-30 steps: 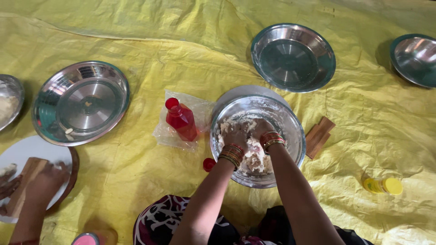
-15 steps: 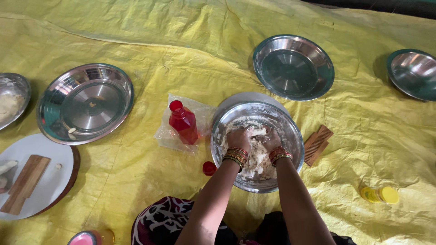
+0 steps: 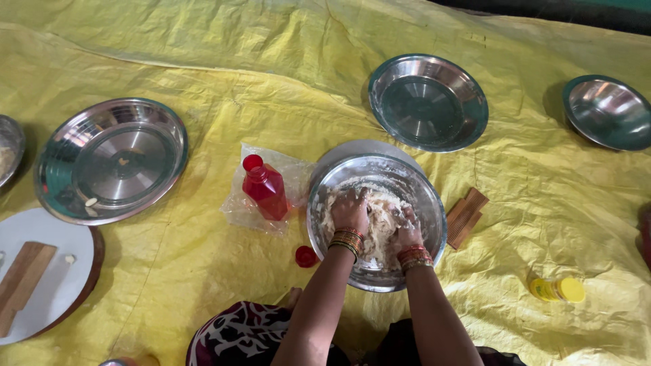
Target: The person kneads dough in a metal bowl using both hands, repeatedly pressing and folding the mixture. A second person is visible to the left, rolling dough on a separate board.
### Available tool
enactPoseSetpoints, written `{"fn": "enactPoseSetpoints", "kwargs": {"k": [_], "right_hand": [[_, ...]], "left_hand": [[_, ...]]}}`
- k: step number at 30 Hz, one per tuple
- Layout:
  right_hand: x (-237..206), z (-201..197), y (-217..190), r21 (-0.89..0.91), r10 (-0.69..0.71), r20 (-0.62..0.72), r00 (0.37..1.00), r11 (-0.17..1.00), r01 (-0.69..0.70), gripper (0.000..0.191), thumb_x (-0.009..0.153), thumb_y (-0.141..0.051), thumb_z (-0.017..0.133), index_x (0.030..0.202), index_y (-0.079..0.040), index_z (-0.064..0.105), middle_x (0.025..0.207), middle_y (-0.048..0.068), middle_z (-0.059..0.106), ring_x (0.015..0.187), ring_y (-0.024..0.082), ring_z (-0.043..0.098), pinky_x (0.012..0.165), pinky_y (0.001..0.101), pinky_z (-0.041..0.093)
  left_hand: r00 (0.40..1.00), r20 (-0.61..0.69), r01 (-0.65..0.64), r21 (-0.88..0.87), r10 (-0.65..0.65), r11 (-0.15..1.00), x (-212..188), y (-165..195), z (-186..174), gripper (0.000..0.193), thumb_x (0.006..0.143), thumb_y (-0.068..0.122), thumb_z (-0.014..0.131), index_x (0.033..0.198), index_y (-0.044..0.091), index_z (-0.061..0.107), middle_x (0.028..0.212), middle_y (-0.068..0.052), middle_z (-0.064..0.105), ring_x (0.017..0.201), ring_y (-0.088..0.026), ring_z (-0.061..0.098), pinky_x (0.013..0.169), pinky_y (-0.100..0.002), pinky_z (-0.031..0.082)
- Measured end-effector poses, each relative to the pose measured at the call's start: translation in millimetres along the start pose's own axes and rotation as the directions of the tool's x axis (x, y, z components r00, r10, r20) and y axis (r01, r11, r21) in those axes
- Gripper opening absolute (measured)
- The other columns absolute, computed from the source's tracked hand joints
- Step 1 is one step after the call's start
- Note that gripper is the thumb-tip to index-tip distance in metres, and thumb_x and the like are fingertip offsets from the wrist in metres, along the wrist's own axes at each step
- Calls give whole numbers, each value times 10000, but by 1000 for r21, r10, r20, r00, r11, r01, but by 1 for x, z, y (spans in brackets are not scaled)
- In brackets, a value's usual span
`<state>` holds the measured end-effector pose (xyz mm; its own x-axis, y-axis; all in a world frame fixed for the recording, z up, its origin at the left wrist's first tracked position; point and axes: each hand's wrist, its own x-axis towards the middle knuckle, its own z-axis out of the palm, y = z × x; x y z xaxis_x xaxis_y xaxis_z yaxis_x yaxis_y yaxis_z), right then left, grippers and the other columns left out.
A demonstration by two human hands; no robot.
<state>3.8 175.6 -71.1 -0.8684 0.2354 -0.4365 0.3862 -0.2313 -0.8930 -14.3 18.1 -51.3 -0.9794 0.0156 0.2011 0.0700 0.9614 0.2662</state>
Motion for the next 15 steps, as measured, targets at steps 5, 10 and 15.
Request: {"fn": "enactPoseSetpoints", "kwargs": {"k": [5,10,15], "right_hand": [[-14,-22,22,165,-49,113,992,986,30,781,926,-634,606,1475,-79,588,1259,192,654,1014,268,603,760,349,546],[-53,-32,13,-422,-16,96,995,905,55,1024,837,-634,687,1579,-116,209,1396,244,438,1234,336,415,973,437,414],[-68,6,-12,-950,84,311,947,36,309,1410,748,-634,769,1684,-154,-169,1532,295,221,1455,404,226,1187,525,283]], "left_hand": [[1000,12,-1,24,1,1000,1,0,2,460,915,135,613,1370,197,610,1204,-155,666,1038,-305,687,721,-407,629],[980,-186,-79,-55,68,995,1,-7,12,386,915,95,613,1275,214,685,1141,-123,701,1015,-294,694,770,-408,616],[985,-151,-102,-161,78,982,-2,-14,15,331,930,112,644,1229,226,728,1078,-103,701,958,-316,681,805,-435,582]]}}
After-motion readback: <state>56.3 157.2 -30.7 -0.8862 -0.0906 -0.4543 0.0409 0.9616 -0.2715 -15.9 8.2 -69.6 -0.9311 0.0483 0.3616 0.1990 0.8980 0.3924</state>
